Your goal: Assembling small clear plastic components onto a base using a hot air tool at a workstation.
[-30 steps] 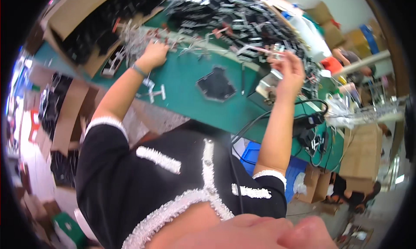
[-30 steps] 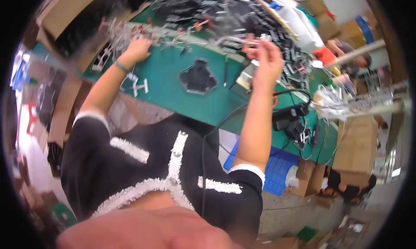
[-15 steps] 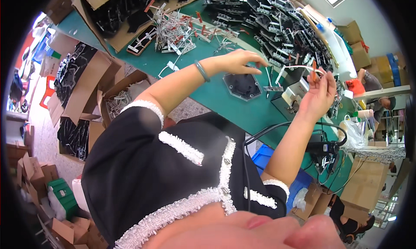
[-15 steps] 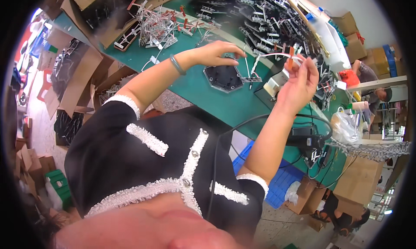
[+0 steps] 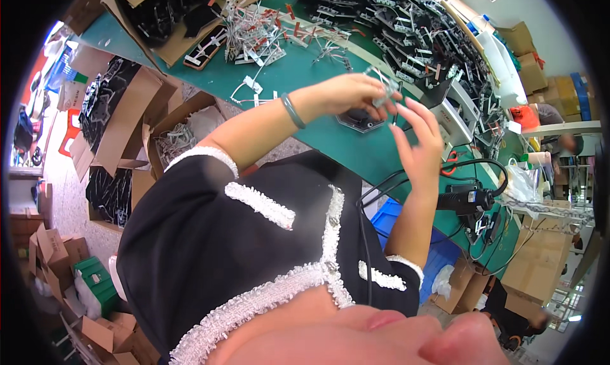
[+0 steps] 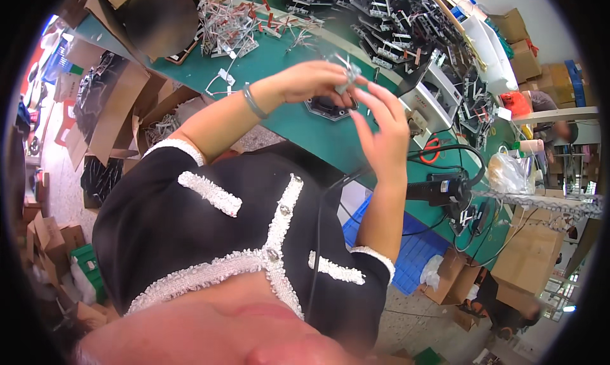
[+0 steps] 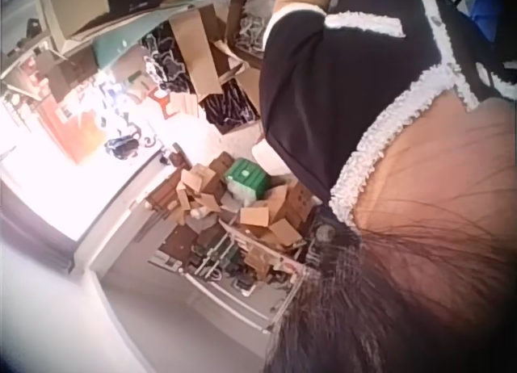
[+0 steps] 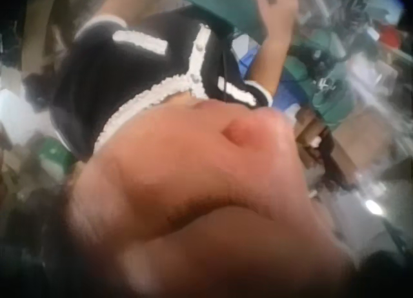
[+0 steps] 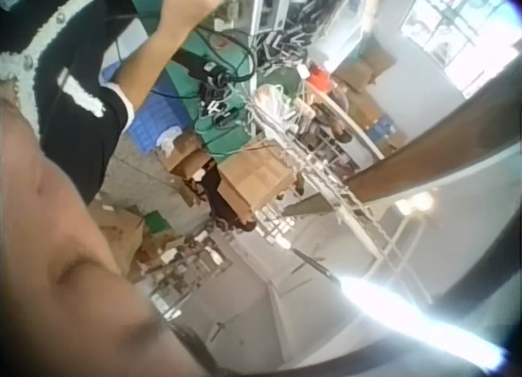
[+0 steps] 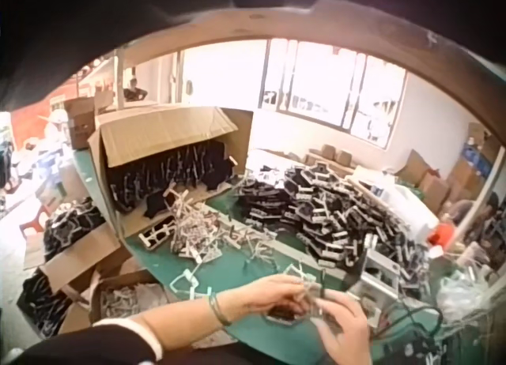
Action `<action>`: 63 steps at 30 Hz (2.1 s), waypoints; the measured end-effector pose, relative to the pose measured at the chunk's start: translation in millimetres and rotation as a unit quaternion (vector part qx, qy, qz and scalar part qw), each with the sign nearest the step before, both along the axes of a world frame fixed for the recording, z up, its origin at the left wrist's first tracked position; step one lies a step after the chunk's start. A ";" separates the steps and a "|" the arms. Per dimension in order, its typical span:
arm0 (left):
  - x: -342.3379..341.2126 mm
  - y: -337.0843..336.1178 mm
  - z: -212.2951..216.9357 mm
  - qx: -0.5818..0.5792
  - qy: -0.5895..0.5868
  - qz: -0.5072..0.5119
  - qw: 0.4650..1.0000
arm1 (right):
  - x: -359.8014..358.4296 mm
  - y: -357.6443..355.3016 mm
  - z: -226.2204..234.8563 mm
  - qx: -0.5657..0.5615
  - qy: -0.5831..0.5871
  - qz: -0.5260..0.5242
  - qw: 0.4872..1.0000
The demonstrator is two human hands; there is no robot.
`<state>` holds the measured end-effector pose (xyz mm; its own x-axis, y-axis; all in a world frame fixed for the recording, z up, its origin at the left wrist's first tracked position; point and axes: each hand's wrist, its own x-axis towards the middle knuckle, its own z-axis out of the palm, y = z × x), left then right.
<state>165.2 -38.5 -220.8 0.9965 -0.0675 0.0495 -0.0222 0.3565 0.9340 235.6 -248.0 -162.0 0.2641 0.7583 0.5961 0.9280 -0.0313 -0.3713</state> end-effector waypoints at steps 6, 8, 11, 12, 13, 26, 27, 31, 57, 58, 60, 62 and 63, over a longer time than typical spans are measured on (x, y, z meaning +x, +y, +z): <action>-13.6 32.9 0.1 -0.120 -0.081 0.171 0.975 | -1.3 -130.8 -7.1 0.454 0.382 0.225 0.773; -12.9 22.2 -5.8 -0.092 -0.057 0.195 0.975 | -13.5 -124.8 -39.1 0.266 0.368 0.009 0.891; -0.8 -23.2 -28.9 -0.116 0.001 0.178 0.977 | -20.8 -65.1 -86.1 -0.031 0.204 -0.047 0.977; -1.3 -41.5 -27.4 -0.090 0.008 0.153 0.984 | -26.9 -39.0 -87.6 0.034 0.265 -0.065 0.962; -4.2 -56.0 -32.5 -0.074 -0.008 0.136 0.988 | -31.7 -14.9 -89.2 0.096 0.322 -0.074 0.939; 20.1 0.2 -20.4 -0.063 0.029 -0.019 0.997 | 7.7 34.9 -73.6 -0.023 0.446 0.089 0.890; 28.6 13.1 -20.1 -0.051 0.031 -0.096 0.994 | 12.5 38.0 -65.2 -0.001 0.486 0.121 0.865; 47.3 37.6 12.5 -0.006 0.052 -0.043 0.998 | 55.9 56.8 -48.1 0.208 0.514 -0.017 0.832; -27.8 -7.6 -81.3 0.548 -0.174 0.053 0.816 | 0.7 -18.1 -83.9 -0.204 -0.084 -0.039 0.975; -27.9 -7.9 -80.9 0.551 -0.177 0.054 0.814 | 3.0 -19.5 -86.2 -0.186 -0.058 -0.036 0.980; -27.9 -7.8 -81.1 0.555 -0.177 0.054 0.811 | 3.3 -21.1 -89.0 -0.186 -0.050 -0.039 0.981; -25.8 -8.4 -82.1 0.557 -0.178 0.058 0.809 | 3.5 -22.0 -90.9 -0.166 -0.041 -0.041 0.984; -26.8 -8.5 -81.8 0.557 -0.177 0.057 0.809 | 1.9 -21.6 -91.3 -0.166 -0.039 -0.042 0.984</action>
<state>138.4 -47.1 -302.5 0.9360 -0.1762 0.3048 -0.3327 -0.7259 0.6020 237.5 -269.6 -253.3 0.2963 0.8928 0.3393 0.9426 -0.2161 -0.2546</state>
